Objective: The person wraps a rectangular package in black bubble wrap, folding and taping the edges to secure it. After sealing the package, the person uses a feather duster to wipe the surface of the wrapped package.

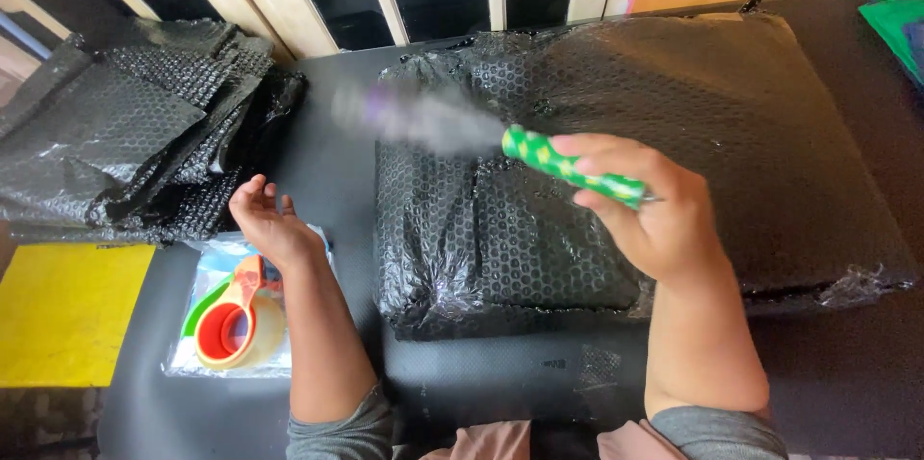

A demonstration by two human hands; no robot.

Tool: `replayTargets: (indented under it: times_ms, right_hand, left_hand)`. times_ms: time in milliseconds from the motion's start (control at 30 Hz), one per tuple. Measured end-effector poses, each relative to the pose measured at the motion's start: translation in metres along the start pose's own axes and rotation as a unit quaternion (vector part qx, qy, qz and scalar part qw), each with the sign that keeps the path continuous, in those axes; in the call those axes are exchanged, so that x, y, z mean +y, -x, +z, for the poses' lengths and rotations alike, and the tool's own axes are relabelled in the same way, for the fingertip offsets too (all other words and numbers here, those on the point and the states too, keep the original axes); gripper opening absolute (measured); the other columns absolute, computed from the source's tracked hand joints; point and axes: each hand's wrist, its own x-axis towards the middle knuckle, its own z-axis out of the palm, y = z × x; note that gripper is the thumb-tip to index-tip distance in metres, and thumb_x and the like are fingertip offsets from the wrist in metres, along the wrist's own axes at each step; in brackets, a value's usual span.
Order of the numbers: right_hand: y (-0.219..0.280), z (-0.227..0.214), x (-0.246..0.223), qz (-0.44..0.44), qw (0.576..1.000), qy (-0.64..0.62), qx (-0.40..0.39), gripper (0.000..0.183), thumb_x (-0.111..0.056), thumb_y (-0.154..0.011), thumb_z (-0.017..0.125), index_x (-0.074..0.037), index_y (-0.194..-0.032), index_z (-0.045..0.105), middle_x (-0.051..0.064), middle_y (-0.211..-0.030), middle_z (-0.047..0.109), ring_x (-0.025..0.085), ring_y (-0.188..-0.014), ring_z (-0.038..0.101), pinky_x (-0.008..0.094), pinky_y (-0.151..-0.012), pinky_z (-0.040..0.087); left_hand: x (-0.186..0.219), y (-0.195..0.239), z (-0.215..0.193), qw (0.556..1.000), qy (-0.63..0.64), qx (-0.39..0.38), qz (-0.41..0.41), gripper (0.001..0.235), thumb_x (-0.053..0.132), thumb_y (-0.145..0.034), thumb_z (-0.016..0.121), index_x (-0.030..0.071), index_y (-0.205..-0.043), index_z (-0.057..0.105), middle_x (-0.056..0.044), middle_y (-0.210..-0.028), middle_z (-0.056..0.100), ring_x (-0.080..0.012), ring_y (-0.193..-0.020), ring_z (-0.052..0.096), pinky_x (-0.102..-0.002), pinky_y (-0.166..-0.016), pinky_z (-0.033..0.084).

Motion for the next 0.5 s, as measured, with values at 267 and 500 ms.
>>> replayTargets:
  times_ms: [267, 500]
  right_hand:
    - [0.025, -0.052, -0.006, -0.08, 0.958, 0.149, 0.229, 0.026, -0.021, -0.116, 0.055, 0.001, -0.126, 0.045, 0.039, -0.133, 0.056, 0.045, -0.119, 0.065, 0.049, -0.09, 0.063]
    - [0.086, -0.124, 0.015, -0.032, 0.927, 0.306, 0.214, 0.026, 0.005, -0.133, 0.037, 0.03, -0.142, 0.038, 0.045, -0.153, 0.044, 0.063, -0.134, 0.052, 0.065, -0.114, 0.053]
  left_hand:
    - [-0.005, 0.005, 0.004, 0.999, -0.032, -0.026, -0.015, 0.017, 0.037, -0.076, 0.058, 0.025, -0.088, 0.063, 0.01, -0.096, 0.066, -0.0023, -0.08, 0.057, -0.03, -0.085, 0.037]
    - [-0.016, -0.001, -0.002, 0.997, -0.032, -0.063, -0.017, 0.016, 0.038, -0.077, 0.059, 0.027, -0.088, 0.063, 0.01, -0.1, 0.069, -0.0027, -0.082, 0.057, -0.028, -0.082, 0.039]
